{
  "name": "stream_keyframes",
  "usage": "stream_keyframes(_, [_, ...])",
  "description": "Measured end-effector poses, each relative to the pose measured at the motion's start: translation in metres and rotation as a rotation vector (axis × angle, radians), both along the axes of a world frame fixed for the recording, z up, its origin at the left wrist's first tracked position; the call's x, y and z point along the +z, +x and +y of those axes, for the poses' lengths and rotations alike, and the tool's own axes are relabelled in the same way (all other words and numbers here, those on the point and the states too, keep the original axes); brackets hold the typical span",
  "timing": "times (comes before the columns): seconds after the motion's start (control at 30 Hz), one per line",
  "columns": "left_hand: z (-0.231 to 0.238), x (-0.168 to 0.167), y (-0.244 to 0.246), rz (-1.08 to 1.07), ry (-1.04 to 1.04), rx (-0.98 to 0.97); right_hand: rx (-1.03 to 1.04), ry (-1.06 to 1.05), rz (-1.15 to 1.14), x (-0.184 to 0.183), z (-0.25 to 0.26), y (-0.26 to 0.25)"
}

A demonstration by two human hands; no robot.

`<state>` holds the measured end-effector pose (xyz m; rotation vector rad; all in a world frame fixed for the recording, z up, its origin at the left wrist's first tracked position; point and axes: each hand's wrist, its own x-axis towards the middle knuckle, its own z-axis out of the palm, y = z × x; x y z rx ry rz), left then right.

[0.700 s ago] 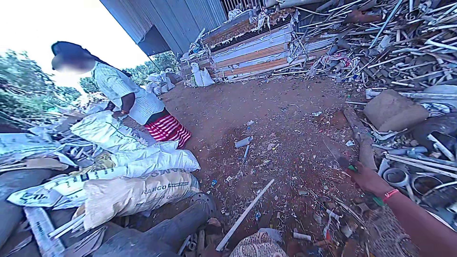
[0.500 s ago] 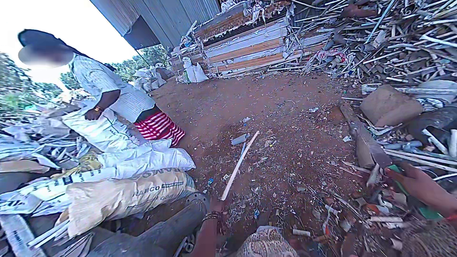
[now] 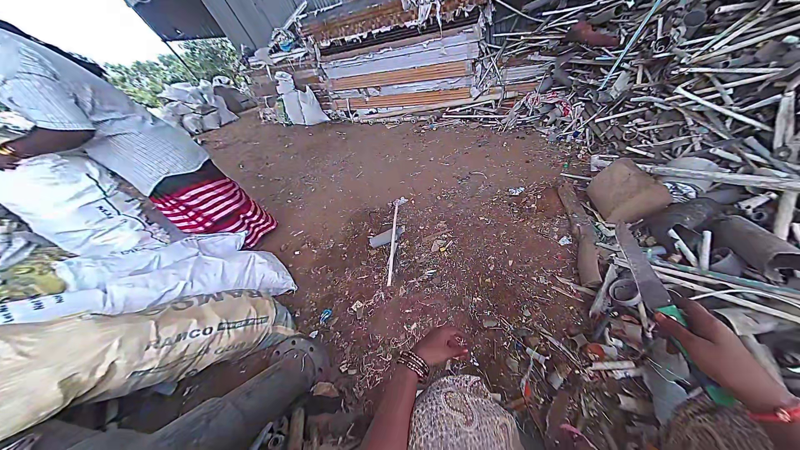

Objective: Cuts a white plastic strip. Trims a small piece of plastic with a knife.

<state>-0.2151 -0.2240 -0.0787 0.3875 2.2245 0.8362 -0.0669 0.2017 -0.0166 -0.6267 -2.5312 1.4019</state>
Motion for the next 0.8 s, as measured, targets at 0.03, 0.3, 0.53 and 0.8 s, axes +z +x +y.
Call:
stream_keyframes(0.03, [0.004, 0.01, 0.004, 0.046, -0.042, 0.056, -0.014, 0.018, 0.007, 0.0, 0.003, 0.001])
stream_keyframes(0.3, [0.066, 0.042, 0.058, 0.918, 0.427, 0.378, -0.242, 0.206, 0.172, 0.03, 0.069, 0.049])
stream_keyframes(0.53, [0.151, 0.035, 0.089, 1.077, 0.452, 0.098, -0.496, 0.36, 0.013, 0.024, 0.124, 0.139])
stream_keyframes(0.8, [0.214, 0.031, 0.081, 0.785, 0.126, -0.276, -0.385, 0.462, -0.466, 0.014, 0.104, 0.179])
